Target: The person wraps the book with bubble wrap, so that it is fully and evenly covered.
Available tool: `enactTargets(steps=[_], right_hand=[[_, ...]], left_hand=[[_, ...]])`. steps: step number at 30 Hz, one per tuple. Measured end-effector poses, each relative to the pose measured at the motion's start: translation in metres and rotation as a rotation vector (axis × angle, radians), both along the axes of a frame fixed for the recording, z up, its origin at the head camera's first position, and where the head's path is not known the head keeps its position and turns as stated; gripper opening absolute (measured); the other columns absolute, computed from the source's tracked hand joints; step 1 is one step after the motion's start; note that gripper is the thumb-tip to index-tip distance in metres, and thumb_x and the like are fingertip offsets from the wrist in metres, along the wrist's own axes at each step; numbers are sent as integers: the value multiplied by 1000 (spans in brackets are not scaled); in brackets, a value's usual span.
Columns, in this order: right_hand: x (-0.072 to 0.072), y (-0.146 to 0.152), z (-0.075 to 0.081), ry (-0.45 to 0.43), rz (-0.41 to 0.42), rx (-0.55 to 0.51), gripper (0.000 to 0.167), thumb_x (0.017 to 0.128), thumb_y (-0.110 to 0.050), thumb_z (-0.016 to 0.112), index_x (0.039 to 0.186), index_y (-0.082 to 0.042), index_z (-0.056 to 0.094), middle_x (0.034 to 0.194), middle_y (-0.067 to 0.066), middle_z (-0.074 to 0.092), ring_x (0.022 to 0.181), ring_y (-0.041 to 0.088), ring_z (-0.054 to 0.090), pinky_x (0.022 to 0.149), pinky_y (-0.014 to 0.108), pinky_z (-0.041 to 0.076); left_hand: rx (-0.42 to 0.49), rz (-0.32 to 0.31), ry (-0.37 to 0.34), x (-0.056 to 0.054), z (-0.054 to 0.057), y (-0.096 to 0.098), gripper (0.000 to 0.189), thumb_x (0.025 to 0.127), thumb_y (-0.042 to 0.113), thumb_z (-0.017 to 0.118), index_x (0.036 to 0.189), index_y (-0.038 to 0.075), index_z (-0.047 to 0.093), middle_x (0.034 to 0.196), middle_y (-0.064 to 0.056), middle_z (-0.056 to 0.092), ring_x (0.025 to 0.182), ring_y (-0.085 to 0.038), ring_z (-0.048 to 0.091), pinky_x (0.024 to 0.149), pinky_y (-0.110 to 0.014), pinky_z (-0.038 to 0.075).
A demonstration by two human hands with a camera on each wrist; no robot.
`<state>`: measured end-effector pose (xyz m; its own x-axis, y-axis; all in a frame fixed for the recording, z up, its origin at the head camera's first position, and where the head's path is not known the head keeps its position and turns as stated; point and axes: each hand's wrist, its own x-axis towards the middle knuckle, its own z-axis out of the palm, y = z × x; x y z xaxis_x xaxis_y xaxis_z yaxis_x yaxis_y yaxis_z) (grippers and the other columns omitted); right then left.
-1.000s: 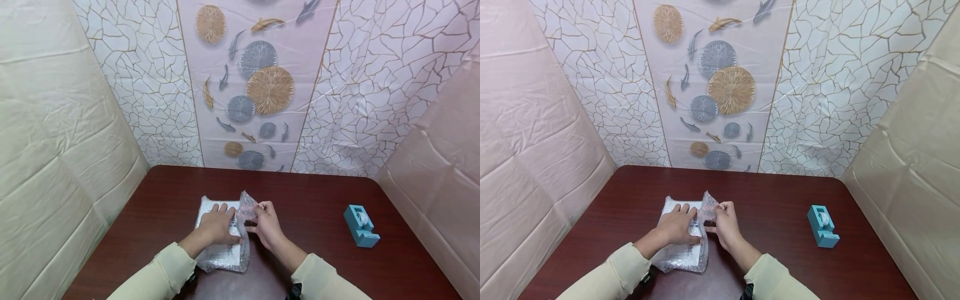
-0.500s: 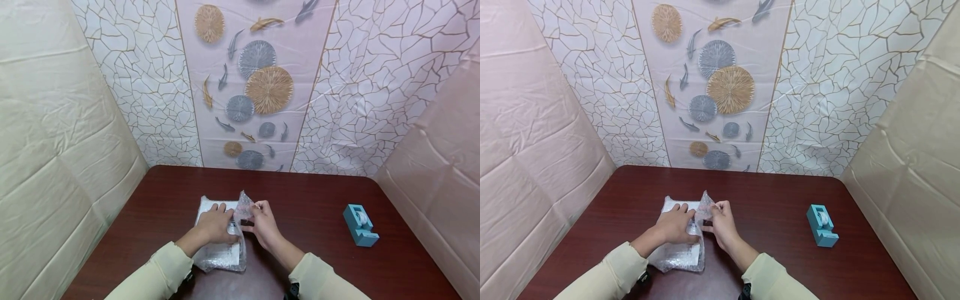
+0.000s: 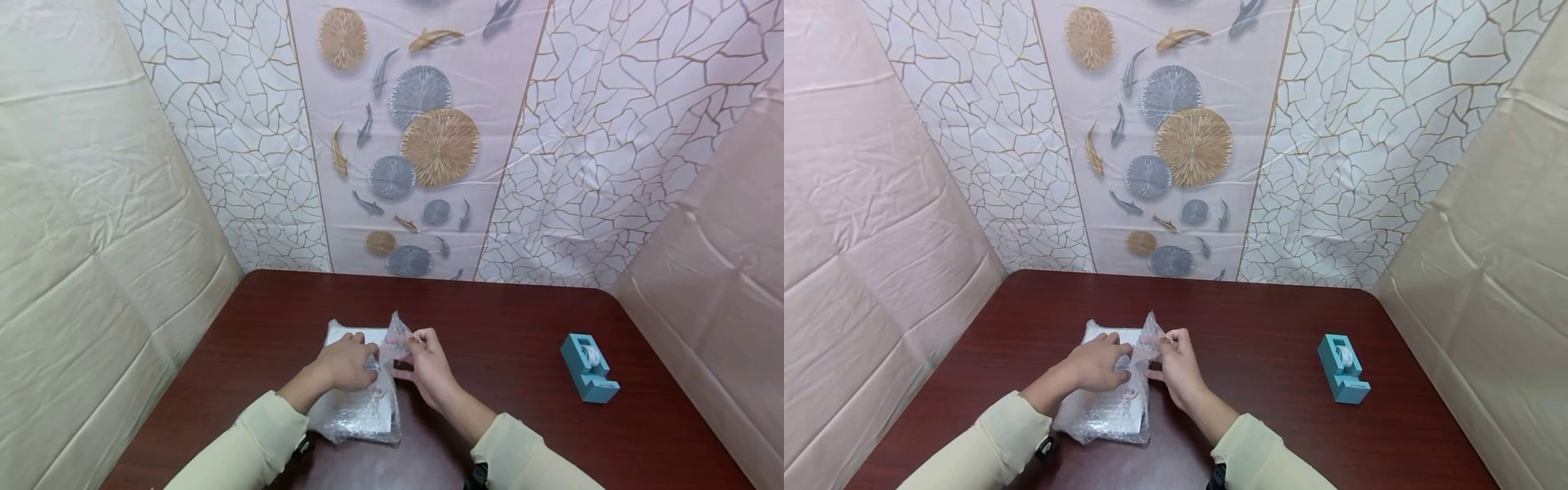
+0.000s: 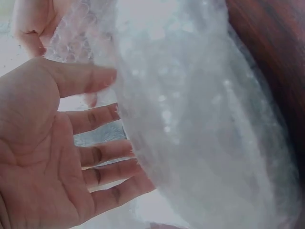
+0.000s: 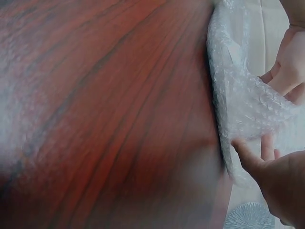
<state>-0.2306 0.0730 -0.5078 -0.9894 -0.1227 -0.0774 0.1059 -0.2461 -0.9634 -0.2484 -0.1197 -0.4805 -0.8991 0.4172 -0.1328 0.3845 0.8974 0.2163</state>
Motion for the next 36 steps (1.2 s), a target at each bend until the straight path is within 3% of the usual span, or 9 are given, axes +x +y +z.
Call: enactTargets(steps=[5,9,13,16,21,26,31,34,36], right_hand=[[-3,0,-1,-1,15,16,12,120,-14,39,109,-11,38,147,32,67,96,20,69,89,54,65],[-4,0,-2,2,27,33,11,121,-16,39,111,-10,38,144,30,67,97,19,68,94,59,64],[-4,-1,-2,4,40,34,12,121,-17,40,112,-9,38,140,28,67,91,15,67,89,51,64],[-4,-2,-1,-10,43,31,14,119,-19,47,113,-10,39,143,28,65,90,18,65,79,40,62],[-4,-2,2,-17,54,49,27,115,-29,61,117,-10,41,140,16,55,100,22,66,78,39,64],[-5,-2,5,-19,83,57,29,115,-36,58,119,-12,44,135,13,56,103,18,73,88,44,64],[-3,-1,7,-21,110,35,37,115,-45,55,125,-10,49,132,12,67,104,14,72,93,48,61],[-1,1,6,-20,137,37,37,116,-41,53,131,-7,52,136,13,71,111,17,73,96,49,60],[-2,2,5,-21,157,43,32,115,-31,55,134,-6,53,140,16,71,118,21,72,98,48,58]], left_hand=[[95,26,-41,1,6,0,45,112,32,43,140,10,71,143,-17,69,138,-42,62,115,-59,52],[155,71,-77,1,8,0,59,117,47,31,138,8,70,142,-17,71,137,-43,63,116,-60,51],[155,82,-57,1,5,0,67,107,73,44,112,12,71,114,-12,75,112,-34,70,96,-54,57],[131,60,-26,3,5,-2,64,95,78,62,98,15,67,99,-5,70,96,-27,67,82,-47,56],[106,31,-4,4,3,-4,51,94,67,72,90,18,61,88,1,63,84,-20,59,72,-40,50],[129,53,27,4,4,-2,42,105,54,60,93,14,66,89,-4,69,84,-27,67,73,-44,54],[185,90,47,5,5,2,47,113,46,48,106,10,78,100,-13,81,102,-37,77,87,-53,59],[224,95,68,-1,-5,2,49,115,40,43,108,14,83,95,-9,82,106,-37,79,91,-56,59],[216,94,106,-13,-21,-1,55,116,41,36,96,21,83,85,-2,79,101,-32,79,90,-59,57]])
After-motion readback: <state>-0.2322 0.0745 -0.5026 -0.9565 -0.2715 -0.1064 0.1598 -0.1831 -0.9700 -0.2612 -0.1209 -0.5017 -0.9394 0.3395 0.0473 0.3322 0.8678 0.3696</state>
